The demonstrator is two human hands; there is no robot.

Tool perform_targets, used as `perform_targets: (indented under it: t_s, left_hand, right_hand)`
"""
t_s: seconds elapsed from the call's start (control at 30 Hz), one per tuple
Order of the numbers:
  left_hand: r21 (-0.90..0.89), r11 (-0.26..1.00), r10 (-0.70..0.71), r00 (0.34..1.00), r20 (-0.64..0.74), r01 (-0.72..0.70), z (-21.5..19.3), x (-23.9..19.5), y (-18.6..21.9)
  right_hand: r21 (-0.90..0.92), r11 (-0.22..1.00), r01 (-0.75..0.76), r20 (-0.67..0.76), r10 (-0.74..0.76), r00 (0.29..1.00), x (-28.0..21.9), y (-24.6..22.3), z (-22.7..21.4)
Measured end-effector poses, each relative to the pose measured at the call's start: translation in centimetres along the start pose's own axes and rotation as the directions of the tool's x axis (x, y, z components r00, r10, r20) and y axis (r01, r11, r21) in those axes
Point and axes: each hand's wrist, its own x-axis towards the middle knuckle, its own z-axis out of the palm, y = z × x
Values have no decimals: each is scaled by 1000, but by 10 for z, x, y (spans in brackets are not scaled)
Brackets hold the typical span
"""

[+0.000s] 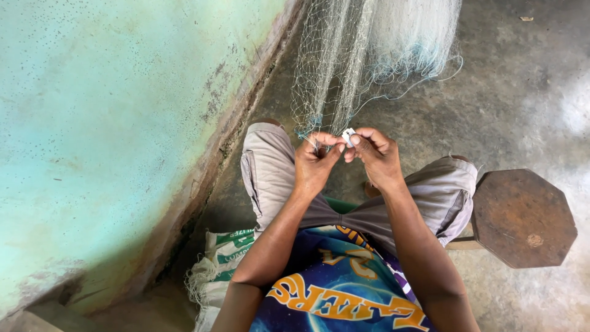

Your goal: The person sits cross-legged on the floor and uses a wooden tool to weave white thread into a fishing net. They repeatedly pull the thread through the mesh, tighten the weave, and adjust the net's position. Another person briefly hands them a small white object, which they handle before resuming the mending task.

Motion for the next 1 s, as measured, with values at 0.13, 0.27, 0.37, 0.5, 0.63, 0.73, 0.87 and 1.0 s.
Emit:
perform_targets:
  t_s: [0.13, 0.27, 0.37, 0.5, 0.63, 0.73, 0.87, 1.0]
  left_hand:
    - [9, 1000, -28, 1000, -5, 28, 0, 0, 4]
    - [34, 999, -39, 999, -2, 40, -2, -1, -2]
    - [43, 998, -51, 999, -7, 51, -4, -2, -2]
    - [44, 997, -64, 998, 5, 64, -10, -6, -6]
    - [14, 996, -87, 996, 30, 86, -17, -2, 5]
    - [-112, 972, -205, 978, 41, 208, -23, -4, 3]
    - [-190, 931, -309, 950, 39, 311, -31, 3, 4]
    - [-296, 910, -288, 956, 52, 290, -44, 9, 0]
  right_hand:
    - [56, 997, -62, 14, 61, 998, -1, -3, 0]
    - [132, 977, -165, 50, 160, 986, 0, -3, -3]
    - [159, 957, -244, 86, 233, 969, 1, -3, -5]
    - [187, 906, -380, 187, 347, 919, 2, -1, -15]
    - [167, 890, -425, 271, 373, 887, -20, -15, -34]
    - [204, 922, -331, 150, 304, 941, -37, -38, -114]
    - [-99, 993, -65, -254, 38, 967, -52, -52, -253]
    - [-526, 823, -215, -734, -311, 604, -93, -38, -364]
